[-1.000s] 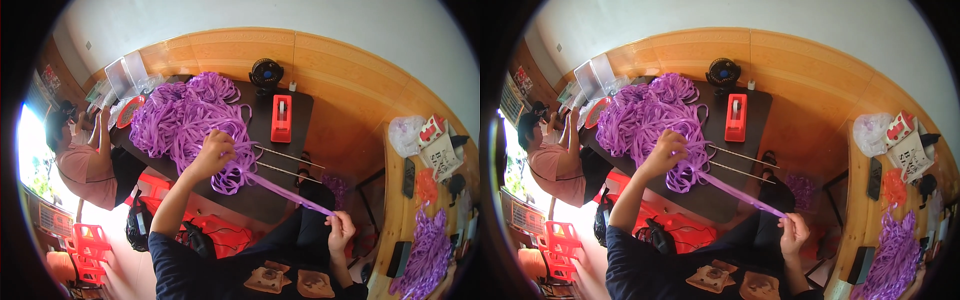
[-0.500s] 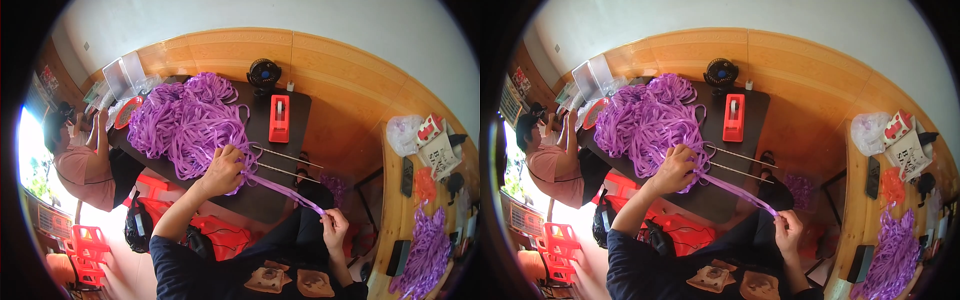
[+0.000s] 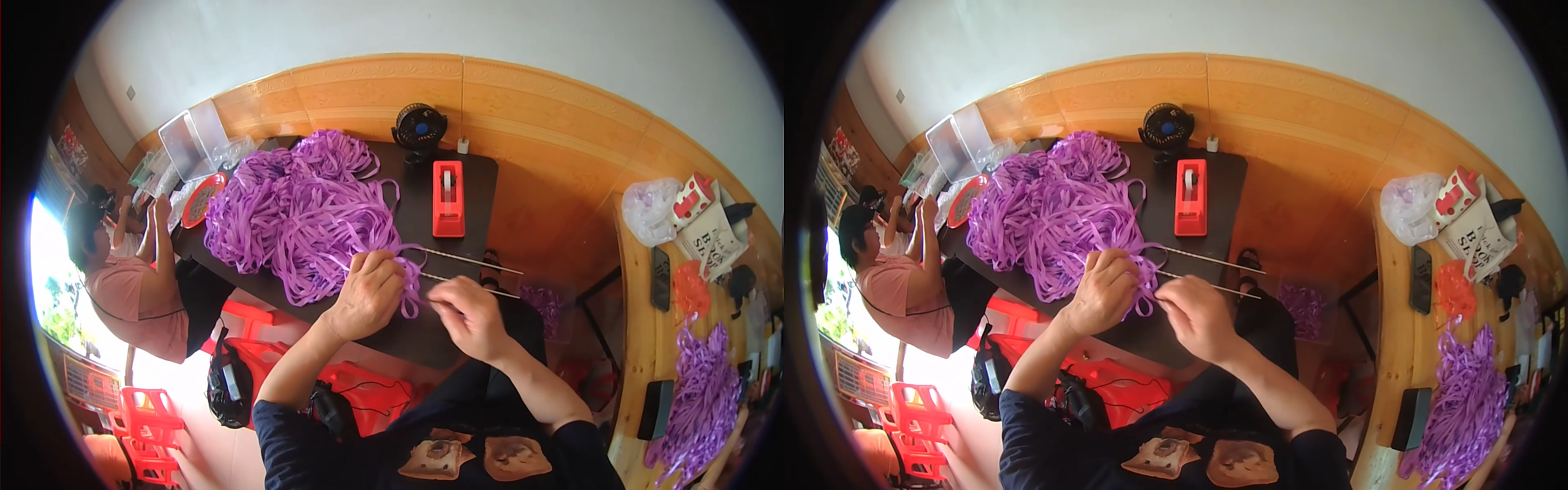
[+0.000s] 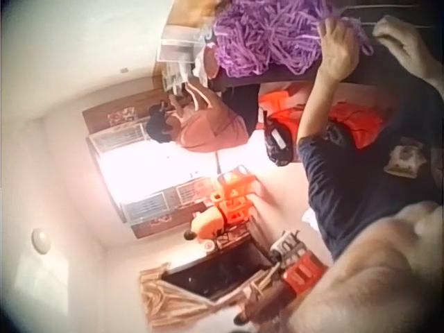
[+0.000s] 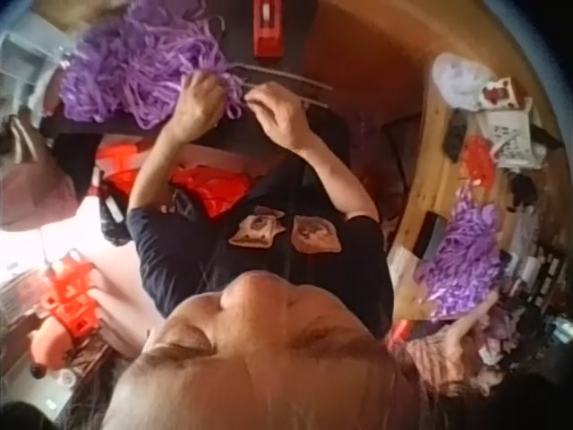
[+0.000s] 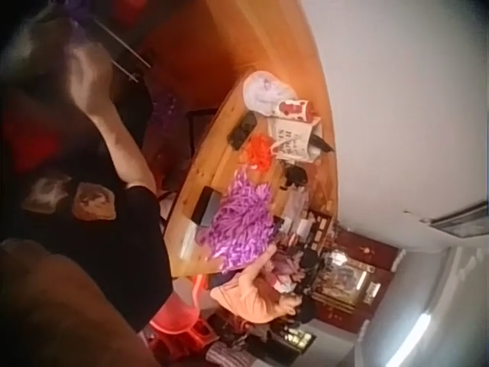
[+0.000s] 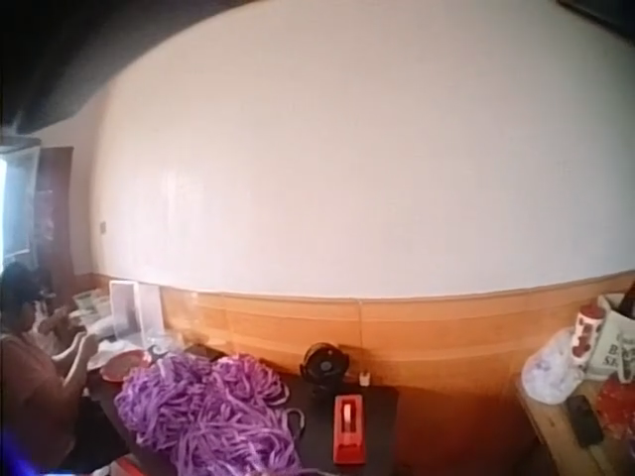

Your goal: Wrapping long purple ribbons around two parallel metal rods and securing them with tape.

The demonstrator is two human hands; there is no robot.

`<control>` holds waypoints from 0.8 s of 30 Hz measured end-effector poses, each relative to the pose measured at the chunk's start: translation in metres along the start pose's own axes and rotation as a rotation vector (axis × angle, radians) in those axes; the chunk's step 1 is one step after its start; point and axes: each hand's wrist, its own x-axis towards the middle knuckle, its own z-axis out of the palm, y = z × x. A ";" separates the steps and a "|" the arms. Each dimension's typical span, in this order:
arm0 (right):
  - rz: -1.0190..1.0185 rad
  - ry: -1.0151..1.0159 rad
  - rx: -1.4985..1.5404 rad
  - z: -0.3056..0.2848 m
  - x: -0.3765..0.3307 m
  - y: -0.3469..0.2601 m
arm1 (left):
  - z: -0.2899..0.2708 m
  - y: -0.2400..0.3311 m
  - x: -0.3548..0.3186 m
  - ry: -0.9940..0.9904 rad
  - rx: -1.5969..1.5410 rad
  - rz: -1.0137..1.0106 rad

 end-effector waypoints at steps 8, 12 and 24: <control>0.059 0.045 0.132 0.037 0.015 0.021 | -0.012 -0.003 0.003 0.074 -0.016 0.032; -0.040 -0.013 0.041 0.039 0.020 0.023 | -0.010 -0.007 0.001 0.093 -0.021 0.035; -0.186 0.055 -0.088 0.048 0.024 0.020 | -0.004 -0.011 -0.003 0.155 -0.087 0.044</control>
